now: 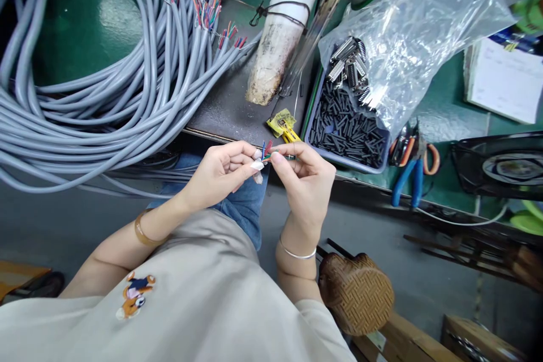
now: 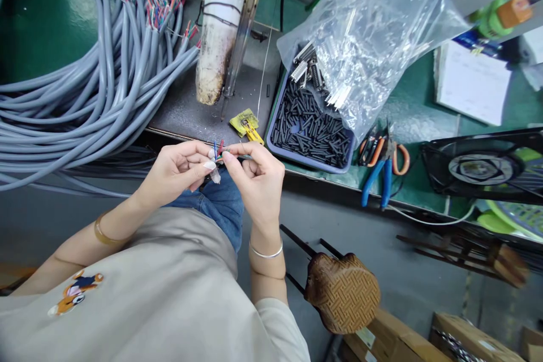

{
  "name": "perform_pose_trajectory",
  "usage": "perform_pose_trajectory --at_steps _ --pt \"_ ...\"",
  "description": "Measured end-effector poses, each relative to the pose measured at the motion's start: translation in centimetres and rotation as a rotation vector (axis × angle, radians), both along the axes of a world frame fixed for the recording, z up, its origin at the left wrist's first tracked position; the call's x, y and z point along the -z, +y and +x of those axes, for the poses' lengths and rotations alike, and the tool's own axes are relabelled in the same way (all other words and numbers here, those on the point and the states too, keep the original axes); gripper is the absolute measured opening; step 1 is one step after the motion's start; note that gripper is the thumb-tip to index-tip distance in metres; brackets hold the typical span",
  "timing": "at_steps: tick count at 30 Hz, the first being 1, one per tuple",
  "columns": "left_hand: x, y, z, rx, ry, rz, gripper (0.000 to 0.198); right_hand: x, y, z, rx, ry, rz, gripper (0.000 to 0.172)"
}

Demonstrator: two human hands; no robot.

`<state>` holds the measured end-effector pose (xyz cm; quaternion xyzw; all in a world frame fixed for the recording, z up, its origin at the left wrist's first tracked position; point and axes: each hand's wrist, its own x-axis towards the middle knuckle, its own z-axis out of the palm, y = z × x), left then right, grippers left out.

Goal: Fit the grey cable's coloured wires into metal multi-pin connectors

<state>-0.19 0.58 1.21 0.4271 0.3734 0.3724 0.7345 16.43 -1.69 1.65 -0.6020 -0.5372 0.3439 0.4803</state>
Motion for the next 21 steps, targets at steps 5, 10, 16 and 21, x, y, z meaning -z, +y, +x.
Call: perform_pose_trajectory --at_steps 5,10,16,21 --pt "0.54 -0.1 0.29 -0.03 0.025 0.051 0.036 0.08 -0.09 0.14 -0.013 -0.058 0.021 0.01" --pt "0.5 -0.05 0.45 -0.085 0.035 0.046 0.033 0.02 -0.35 0.04 -0.023 -0.112 0.076 0.01" --pt "0.45 0.01 0.3 -0.14 0.054 0.109 0.023 -0.13 -0.54 -0.43 -0.02 -0.211 0.217 0.007" --pt "0.7 0.02 0.08 -0.147 0.142 0.208 0.019 0.09 -0.54 -0.06 -0.036 -0.254 0.21 0.008"
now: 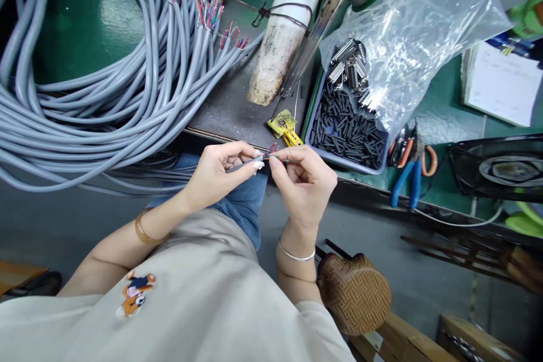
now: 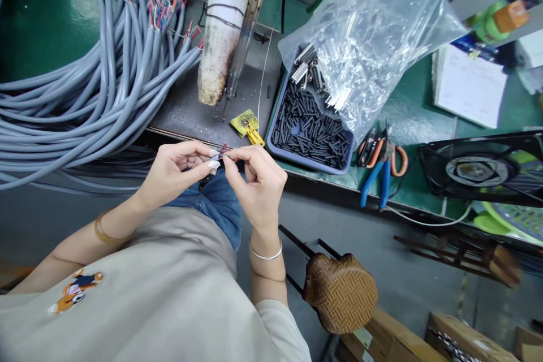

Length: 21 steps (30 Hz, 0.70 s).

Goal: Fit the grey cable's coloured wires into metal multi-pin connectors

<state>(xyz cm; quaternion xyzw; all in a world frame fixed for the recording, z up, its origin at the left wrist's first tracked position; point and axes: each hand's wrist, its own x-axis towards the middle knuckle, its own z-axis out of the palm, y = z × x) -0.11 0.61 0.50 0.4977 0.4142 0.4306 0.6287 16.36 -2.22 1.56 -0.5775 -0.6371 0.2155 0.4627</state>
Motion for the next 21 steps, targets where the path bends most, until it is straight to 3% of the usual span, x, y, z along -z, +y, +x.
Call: perform_pose_trajectory --at_steps 11,21 --pt "0.0 0.2 -0.6 0.054 0.254 0.33 0.009 -0.7 0.0 1.0 -0.08 -0.022 -0.037 0.006" --pt "-0.2 0.2 -0.9 0.138 0.295 0.41 0.013 -0.4 0.3 2.0 -0.161 0.072 -0.164 0.004"
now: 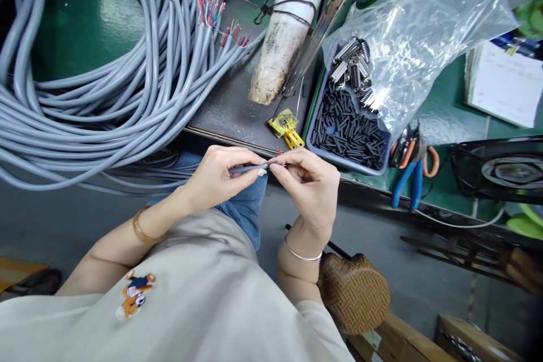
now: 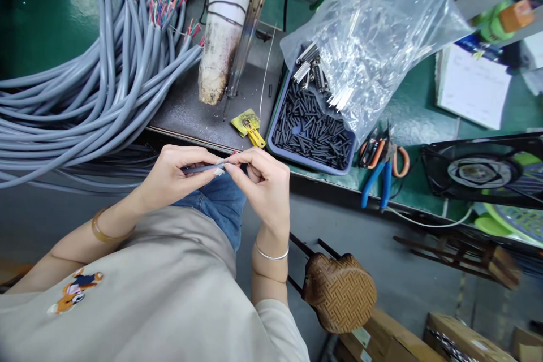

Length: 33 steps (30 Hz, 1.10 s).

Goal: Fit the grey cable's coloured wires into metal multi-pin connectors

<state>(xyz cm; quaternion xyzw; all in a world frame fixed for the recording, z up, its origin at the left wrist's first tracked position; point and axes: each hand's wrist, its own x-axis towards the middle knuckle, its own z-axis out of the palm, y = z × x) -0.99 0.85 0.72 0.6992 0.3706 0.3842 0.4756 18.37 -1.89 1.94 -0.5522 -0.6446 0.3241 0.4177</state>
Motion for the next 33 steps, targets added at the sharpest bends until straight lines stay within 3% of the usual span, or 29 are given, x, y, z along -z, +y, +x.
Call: perform_pose_trajectory --at_steps 4,12,27,33 --pt "0.0 -0.1 0.2 -0.012 -0.005 -0.023 0.012 0.0 -0.2 -0.1 0.004 0.011 -0.023 0.005" --pt "0.4 -0.7 0.9 -0.062 -0.153 -0.266 0.017 0.7 -0.2 -1.4 0.223 0.18 -0.121 0.011" --pt "0.3 -0.8 0.8 -0.063 -0.052 -0.031 0.012 0.3 -0.2 -1.7 0.189 0.091 -0.014 0.005" --pt "0.2 -0.9 0.7 -0.078 -0.011 0.005 0.014 -0.1 -0.4 -1.7 0.112 -0.091 0.218 0.009"
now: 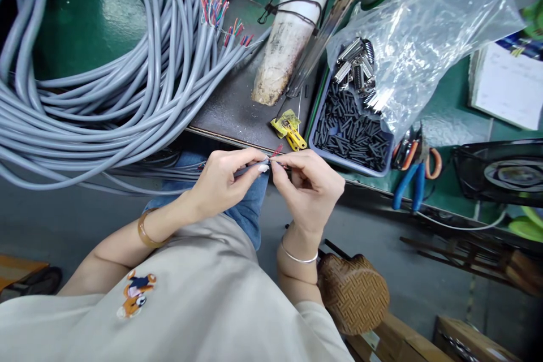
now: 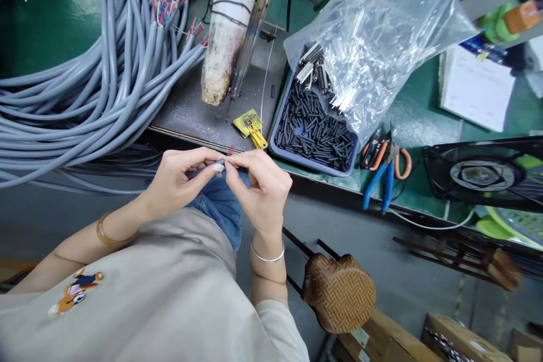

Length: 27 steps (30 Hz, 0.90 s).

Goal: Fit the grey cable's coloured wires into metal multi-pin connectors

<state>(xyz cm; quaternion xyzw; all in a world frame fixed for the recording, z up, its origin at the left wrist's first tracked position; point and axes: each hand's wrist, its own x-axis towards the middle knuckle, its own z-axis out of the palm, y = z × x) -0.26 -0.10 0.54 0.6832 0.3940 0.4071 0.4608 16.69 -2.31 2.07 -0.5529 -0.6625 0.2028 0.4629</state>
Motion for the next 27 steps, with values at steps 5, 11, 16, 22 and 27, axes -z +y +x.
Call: perform_pose_trajectory --at_steps 5,11,16,22,27 --pt "0.05 0.21 -0.1 0.015 -0.027 0.097 0.013 0.23 -0.05 0.16 0.07 0.135 -0.143 0.004" --pt "0.55 0.37 -0.14 0.015 0.016 0.211 0.012 0.38 -0.04 0.45 0.081 0.185 -0.253 0.004" --pt "0.25 0.35 -0.2 0.037 0.098 0.208 0.012 -0.08 -0.1 0.82 0.008 0.081 -0.254 0.006" --pt "-0.3 0.42 0.41 -0.027 -0.136 -0.119 0.003 0.3 0.05 0.42 0.005 0.259 -0.352 0.011" --pt "-0.32 0.54 0.69 0.076 -0.451 -0.513 0.016 0.87 0.32 0.25 0.014 0.393 -0.345 0.021"
